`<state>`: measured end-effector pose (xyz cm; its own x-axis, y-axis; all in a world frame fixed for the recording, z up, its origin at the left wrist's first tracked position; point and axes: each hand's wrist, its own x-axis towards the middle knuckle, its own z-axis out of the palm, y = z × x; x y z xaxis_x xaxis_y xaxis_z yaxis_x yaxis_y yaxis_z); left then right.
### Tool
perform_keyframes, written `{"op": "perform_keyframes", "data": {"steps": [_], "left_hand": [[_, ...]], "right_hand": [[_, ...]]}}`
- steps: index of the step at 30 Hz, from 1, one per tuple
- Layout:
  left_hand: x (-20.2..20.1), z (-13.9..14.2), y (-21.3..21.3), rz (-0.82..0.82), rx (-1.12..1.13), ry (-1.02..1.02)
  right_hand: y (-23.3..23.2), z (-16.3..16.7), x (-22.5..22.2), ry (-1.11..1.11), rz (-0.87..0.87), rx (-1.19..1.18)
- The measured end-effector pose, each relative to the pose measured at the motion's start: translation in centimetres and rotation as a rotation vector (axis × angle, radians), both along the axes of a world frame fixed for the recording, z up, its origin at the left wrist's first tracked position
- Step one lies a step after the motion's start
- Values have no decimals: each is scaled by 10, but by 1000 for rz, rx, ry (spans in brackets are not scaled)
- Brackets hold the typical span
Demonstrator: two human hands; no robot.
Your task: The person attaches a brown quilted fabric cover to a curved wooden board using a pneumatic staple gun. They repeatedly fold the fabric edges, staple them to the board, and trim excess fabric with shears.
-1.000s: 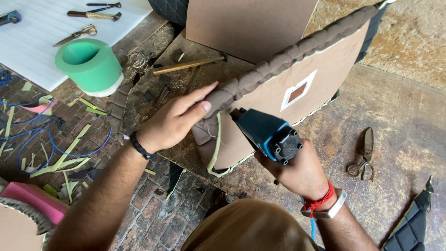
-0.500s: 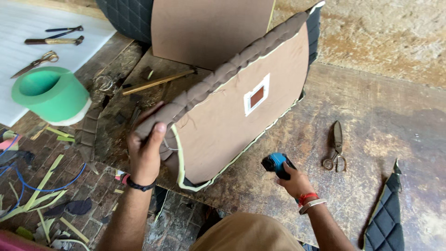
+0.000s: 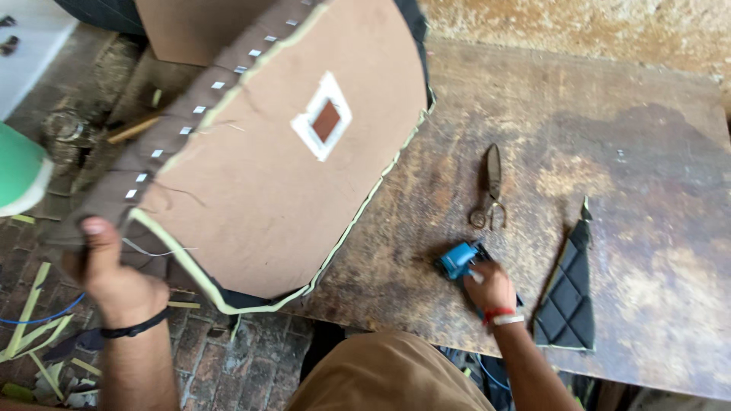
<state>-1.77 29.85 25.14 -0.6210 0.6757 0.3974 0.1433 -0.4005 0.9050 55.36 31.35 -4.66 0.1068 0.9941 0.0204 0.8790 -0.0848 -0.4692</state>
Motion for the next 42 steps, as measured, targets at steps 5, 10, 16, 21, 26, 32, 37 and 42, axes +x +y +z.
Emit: {"op": "perform_keyframes", "data": {"steps": [5,10,16,21,26,32,37,42], "left_hand": [[22,-24,-15,-48,29,-240],[10,-97,-58,171,-125,-621],[-16,-232,-132,224,-379,-1003],[-2,-293,-165,201,-760,-1119],[-9,-310,-176,-173,-1274,-920],[-42,-318,-172,-614,-1296,419],[-61,-280,-152,-565,-781,791],[-60,-266,-123,-858,-675,1083]], "right_hand": [[97,11,31,25,17,82],[176,-14,37,-107,-129,-191],[191,-30,40,83,-333,-263],[161,-5,18,1007,-439,-342],[40,40,-54,1228,-301,-368],[-148,71,-191,1000,-351,-455],[-254,106,-285,412,-241,-568],[-317,136,-345,83,-124,-623]]}}
